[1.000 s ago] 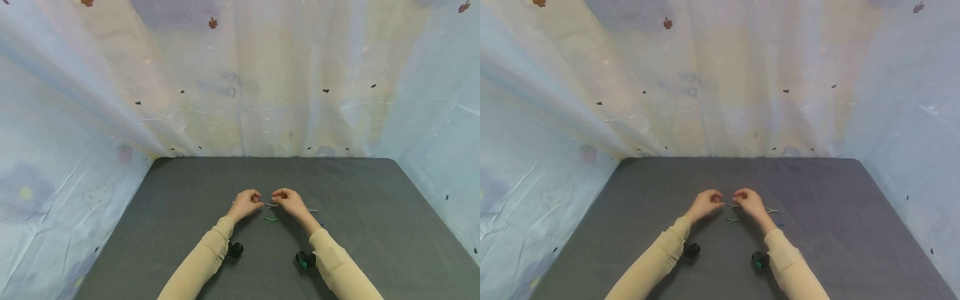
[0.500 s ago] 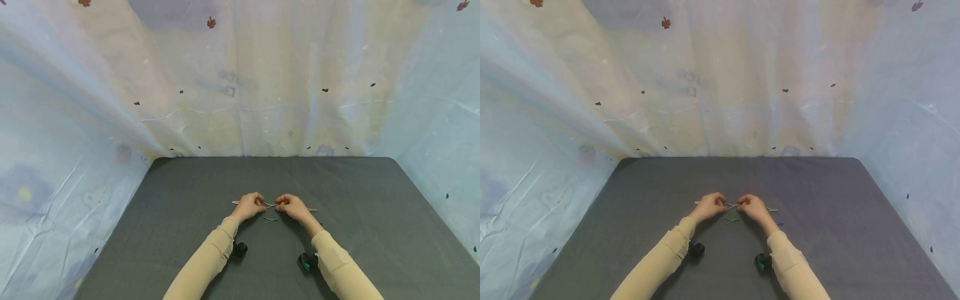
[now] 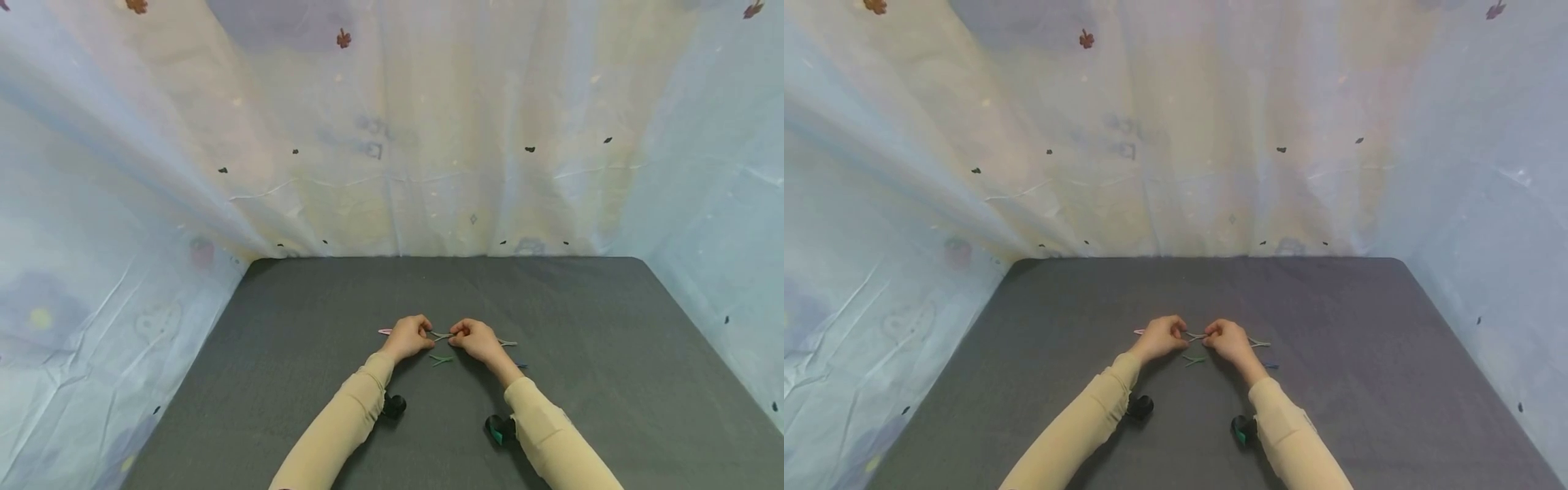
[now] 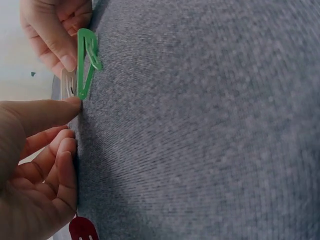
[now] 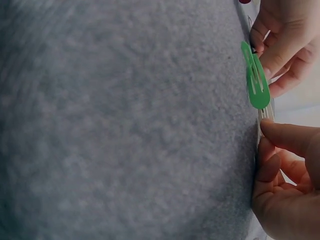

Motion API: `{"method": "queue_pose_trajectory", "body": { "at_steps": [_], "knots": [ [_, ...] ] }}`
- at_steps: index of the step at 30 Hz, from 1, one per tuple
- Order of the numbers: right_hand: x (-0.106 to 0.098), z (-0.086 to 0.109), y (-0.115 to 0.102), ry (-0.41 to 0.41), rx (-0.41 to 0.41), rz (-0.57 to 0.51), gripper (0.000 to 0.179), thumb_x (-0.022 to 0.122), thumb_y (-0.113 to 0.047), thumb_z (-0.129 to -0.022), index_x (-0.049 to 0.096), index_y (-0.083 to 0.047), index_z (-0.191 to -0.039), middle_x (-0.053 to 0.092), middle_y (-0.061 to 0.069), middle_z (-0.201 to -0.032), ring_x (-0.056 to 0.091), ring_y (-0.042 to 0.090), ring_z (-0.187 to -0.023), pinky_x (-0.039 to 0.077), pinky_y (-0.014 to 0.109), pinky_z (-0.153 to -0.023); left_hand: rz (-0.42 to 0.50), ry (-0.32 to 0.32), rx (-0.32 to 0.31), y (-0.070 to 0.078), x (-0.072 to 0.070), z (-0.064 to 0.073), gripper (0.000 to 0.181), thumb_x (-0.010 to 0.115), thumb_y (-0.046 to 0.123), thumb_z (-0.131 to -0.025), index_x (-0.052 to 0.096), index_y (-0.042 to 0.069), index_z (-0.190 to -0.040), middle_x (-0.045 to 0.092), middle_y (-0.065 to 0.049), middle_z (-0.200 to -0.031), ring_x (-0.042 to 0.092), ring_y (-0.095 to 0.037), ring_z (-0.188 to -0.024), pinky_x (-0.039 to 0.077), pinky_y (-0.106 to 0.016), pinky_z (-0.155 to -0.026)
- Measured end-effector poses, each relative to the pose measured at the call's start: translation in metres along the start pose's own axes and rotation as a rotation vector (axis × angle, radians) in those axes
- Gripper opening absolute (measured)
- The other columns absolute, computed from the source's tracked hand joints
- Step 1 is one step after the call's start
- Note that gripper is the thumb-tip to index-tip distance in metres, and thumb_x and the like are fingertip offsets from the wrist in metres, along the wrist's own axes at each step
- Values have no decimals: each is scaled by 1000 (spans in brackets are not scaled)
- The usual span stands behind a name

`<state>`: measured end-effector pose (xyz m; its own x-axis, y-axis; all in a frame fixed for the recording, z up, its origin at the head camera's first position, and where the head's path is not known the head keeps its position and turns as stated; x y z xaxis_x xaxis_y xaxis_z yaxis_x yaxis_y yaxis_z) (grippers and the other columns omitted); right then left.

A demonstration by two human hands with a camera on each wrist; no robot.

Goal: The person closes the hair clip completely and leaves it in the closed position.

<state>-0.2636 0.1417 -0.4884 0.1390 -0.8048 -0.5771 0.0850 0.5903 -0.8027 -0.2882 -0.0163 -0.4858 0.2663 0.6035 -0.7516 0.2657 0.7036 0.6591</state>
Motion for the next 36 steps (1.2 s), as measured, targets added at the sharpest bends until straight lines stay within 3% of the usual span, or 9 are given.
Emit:
{"method": "queue_pose_trajectory", "body": {
  "at_steps": [12,26,36],
  "knots": [
    [2,-1,0,49,-42,85,10,67,-12,-82,64,-5,-88,58,4,-72,47,12,-60,36,24,-57,-38,11,16,4,-2,1,17,74,12,-77,64,5,-89,53,0,-67,43,-7,-57,34,-18,-53],
    [2,1,0,98,-62,96,12,68,-18,-84,63,-6,-83,59,3,-71,46,11,-60,36,24,-57,2,27,11,1,-3,2,11,68,17,-84,64,8,-88,59,-1,-73,46,-6,-62,37,-19,-57],
    [5,3,1,119,-66,83,14,69,-19,-83,63,-7,-82,60,4,-71,46,11,-59,36,24,-57,-25,52,33,2,-4,4,9,65,16,-86,63,9,-81,57,0,-69,45,-7,-59,36,-19,-54]
  ]
}}
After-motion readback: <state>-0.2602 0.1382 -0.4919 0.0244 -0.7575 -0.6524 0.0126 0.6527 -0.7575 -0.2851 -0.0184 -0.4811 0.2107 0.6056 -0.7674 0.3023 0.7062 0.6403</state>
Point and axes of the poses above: each hand's wrist, its own z-axis away from the middle knuckle, its own x-axis out of the palm, y = z × x, the point moved 4 cm from there along -z, towards the middle knuckle
